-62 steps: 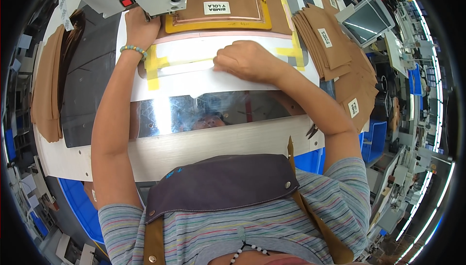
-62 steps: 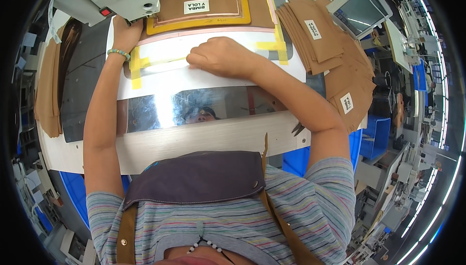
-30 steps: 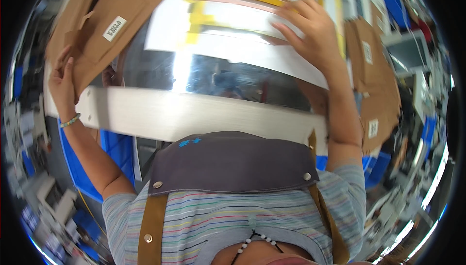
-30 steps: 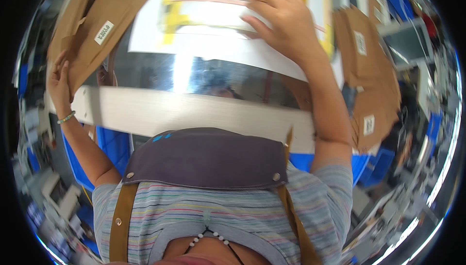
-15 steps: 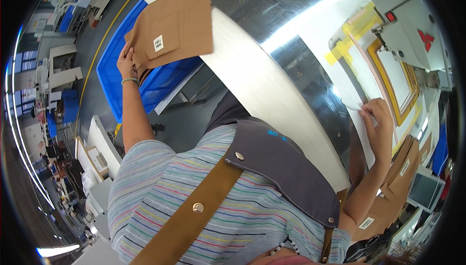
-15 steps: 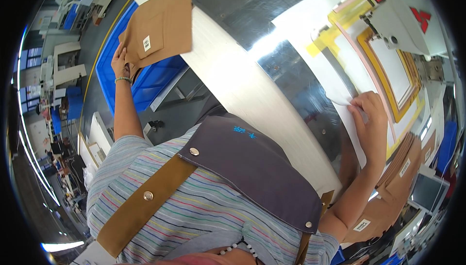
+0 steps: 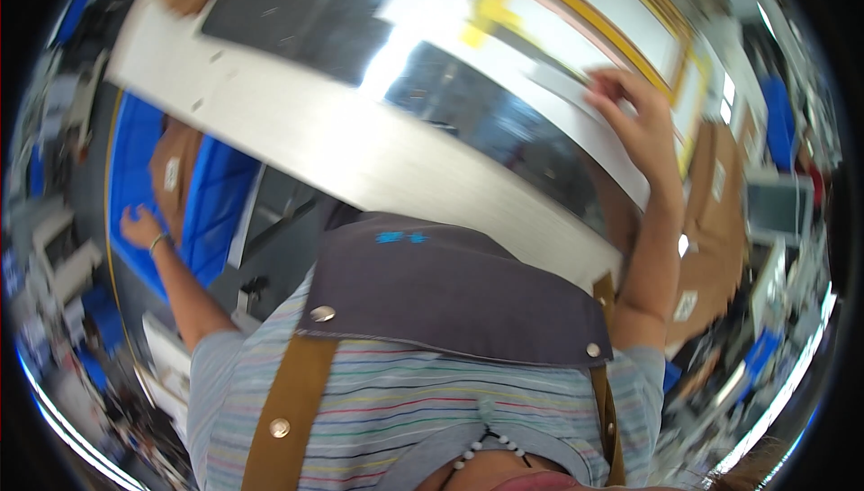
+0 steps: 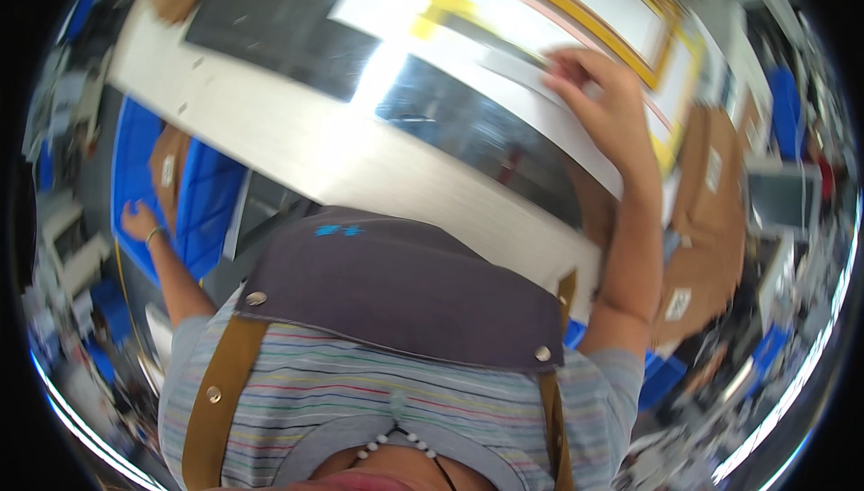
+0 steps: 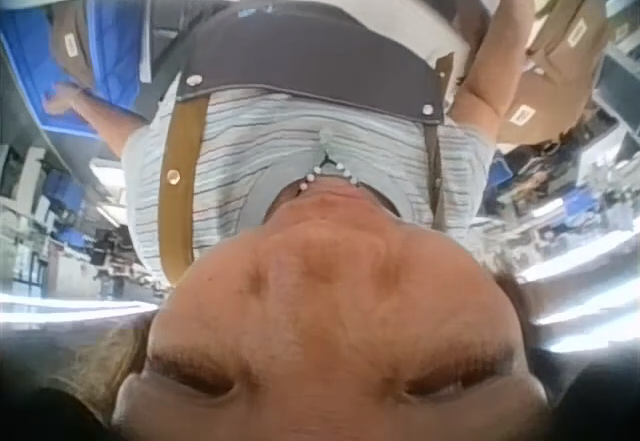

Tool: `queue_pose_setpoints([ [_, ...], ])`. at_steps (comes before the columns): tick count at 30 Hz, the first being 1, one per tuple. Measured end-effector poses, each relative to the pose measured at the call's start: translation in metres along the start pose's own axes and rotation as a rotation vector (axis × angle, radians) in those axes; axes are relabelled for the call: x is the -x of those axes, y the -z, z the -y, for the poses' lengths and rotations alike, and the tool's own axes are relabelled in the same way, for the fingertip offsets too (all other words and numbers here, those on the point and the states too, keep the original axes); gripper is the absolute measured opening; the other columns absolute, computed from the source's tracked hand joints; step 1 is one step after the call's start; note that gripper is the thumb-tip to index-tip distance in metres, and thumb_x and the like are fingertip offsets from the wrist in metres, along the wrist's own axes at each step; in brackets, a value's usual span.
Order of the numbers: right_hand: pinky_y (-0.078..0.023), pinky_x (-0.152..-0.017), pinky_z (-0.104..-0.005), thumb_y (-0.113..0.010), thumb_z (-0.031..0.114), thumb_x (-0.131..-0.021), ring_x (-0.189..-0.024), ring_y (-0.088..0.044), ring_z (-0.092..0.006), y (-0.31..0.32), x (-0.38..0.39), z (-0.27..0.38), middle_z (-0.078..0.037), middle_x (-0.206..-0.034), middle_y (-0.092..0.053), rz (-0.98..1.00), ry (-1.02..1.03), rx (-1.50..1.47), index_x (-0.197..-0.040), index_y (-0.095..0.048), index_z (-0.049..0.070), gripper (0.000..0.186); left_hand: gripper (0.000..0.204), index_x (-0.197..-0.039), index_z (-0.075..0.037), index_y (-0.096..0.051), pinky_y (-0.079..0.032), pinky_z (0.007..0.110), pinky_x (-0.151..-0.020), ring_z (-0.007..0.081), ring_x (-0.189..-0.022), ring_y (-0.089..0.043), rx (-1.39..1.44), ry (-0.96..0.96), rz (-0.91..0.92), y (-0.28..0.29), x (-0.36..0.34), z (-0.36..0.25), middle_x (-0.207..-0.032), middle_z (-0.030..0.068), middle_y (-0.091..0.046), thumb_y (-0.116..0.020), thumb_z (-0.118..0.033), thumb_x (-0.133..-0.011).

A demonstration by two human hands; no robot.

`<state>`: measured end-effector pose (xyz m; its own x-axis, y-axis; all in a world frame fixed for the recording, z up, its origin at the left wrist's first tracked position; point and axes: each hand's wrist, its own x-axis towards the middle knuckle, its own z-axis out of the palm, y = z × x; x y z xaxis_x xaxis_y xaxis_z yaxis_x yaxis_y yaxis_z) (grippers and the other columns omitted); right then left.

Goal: Sewing rectangular leather labels onto fabric components using an industrial sewing machine.

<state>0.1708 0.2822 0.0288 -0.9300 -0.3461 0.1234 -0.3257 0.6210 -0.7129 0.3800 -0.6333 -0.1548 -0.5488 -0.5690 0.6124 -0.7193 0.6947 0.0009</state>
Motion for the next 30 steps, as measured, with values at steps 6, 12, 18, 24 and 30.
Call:
queue_pose_setpoints([
  [6,-0.050,-0.074,-0.0238,-0.079,0.015,-0.096,-0.077,-0.060,-0.0072,0.007,0.005,-0.010,-0.001,-0.085,-0.072,-0.153,-0.150,-0.106,-0.105,-0.080,-0.001,0.018,0.028,-0.121,0.009,-0.073,-0.056,0.033,-0.104,0.0241,-0.120,-0.070,1.019,-0.268,-0.205,0.088,-0.090,-0.241,-0.136,0.0169,-0.071,-0.066,-0.012,-0.106],
  [12,-0.051,-0.070,-0.0273,-0.076,0.013,-0.097,-0.078,-0.064,-0.0150,-0.002,-0.004,-0.023,-0.008,-0.094,-0.077,-0.259,0.069,0.166,-0.108,-0.080,0.000,0.018,0.027,-0.128,0.007,-0.071,-0.052,0.032,-0.110,0.0215,-0.127,-0.066,1.508,-0.591,0.502,0.215,-0.028,-0.492,-0.140,0.0136,-0.070,-0.060,-0.006,-0.107],
  [18,-0.058,-0.080,-0.0353,-0.076,0.012,-0.094,-0.086,-0.072,-0.0255,-0.010,-0.004,-0.029,-0.012,-0.098,-0.078,-0.272,0.090,0.138,-0.105,-0.080,0.001,0.016,0.041,-0.138,-0.008,-0.070,-0.051,0.039,-0.110,0.0274,-0.127,-0.065,1.485,-1.499,0.719,0.276,0.069,-0.632,-0.138,0.0117,-0.070,-0.074,-0.010,-0.097],
  [24,-0.057,-0.077,-0.0356,-0.080,0.016,-0.091,-0.087,-0.071,-0.0259,-0.015,-0.012,-0.038,-0.009,-0.098,-0.076,-0.275,0.108,0.179,-0.101,-0.082,0.003,0.016,0.048,-0.136,-0.008,-0.069,-0.049,0.041,-0.107,0.0314,-0.123,-0.061,1.342,-1.643,0.658,0.281,0.114,-0.696,-0.133,0.0105,-0.068,-0.082,-0.019,-0.090],
  [30,-0.057,-0.079,-0.0355,-0.078,0.016,-0.094,-0.089,-0.070,-0.0272,-0.012,-0.013,-0.035,-0.010,-0.097,-0.072,-0.360,0.256,0.251,-0.105,-0.082,0.006,0.016,0.046,-0.132,-0.007,-0.071,-0.051,0.040,-0.103,0.0305,-0.120,-0.063,1.387,-1.555,0.664,0.274,0.111,-0.690,-0.130,0.0111,-0.069,-0.083,-0.020,-0.090],
])
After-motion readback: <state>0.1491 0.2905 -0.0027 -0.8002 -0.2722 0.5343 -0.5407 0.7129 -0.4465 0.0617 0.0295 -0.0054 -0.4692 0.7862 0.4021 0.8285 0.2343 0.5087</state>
